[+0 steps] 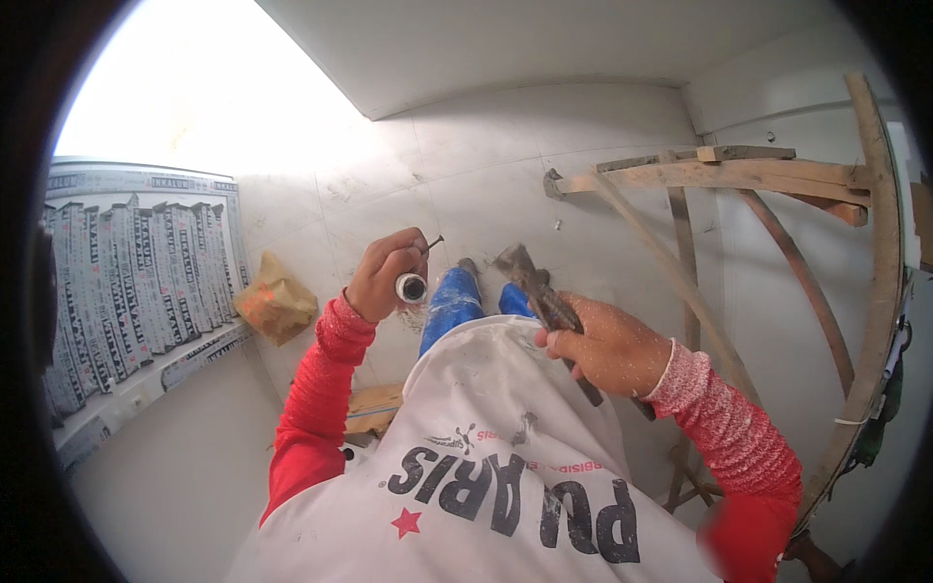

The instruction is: The person assembles a paint roller by inserting a metal rod into the roller sleeve and securing it with pliers and a screwdriver. They then attach the roller to an extension pole and briefly roll it on the floor.

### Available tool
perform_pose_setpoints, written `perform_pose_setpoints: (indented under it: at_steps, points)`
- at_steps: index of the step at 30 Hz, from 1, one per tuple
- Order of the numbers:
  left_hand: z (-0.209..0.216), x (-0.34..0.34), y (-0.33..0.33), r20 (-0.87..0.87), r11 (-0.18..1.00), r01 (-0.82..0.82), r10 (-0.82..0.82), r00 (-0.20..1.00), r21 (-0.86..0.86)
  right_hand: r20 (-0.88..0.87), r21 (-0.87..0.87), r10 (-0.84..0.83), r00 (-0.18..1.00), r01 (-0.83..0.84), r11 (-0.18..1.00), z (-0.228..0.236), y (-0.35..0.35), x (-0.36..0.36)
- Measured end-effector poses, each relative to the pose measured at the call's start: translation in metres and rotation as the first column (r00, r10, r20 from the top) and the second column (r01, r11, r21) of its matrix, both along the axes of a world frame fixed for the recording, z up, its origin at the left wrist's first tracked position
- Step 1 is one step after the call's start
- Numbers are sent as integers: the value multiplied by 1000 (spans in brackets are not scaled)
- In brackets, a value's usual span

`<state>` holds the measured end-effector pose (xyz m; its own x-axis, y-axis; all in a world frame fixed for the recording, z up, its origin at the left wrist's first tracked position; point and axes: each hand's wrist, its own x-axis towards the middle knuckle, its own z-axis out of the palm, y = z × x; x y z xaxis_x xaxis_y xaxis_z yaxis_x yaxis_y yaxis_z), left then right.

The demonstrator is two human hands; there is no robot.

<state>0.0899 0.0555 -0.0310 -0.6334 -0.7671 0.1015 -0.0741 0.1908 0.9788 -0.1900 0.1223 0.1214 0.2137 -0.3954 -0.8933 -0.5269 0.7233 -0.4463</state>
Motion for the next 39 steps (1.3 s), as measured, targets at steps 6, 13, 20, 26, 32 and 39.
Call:
perform_pose_setpoints:
  at_steps: [6, 13, 20, 26, 32, 39]
  points:
    - [38, -6, -3, -274, 838, 15, 161, 948, 545, 137, 91, 10, 990, -23, 996, 4, 6, 9]
    - [53, -17, -3, -308, 832, 13, 190, 932, 554, 191, 77, 6, 981, -21, 997, 11, 10, 4]
    - [50, -19, -2, -293, 888, 20, 131, 947, 460, 345, 15, -13, 938, 8, 1000, 17, 9, -2]
    - [64, -34, 1, -95, 914, 150, -123, 988, 378, 472, 119, 179, 863, -264, 957, 33, -21, -8]
    - [75, -42, 3, 26, 883, 356, -381, 924, 305, 454, 259, 244, 857, -389, 884, 29, -27, -12]
    - [80, -51, 7, 120, 837, 430, -492, 862, 339, 356, 338, 282, 891, -405, 850, 29, -25, -14]
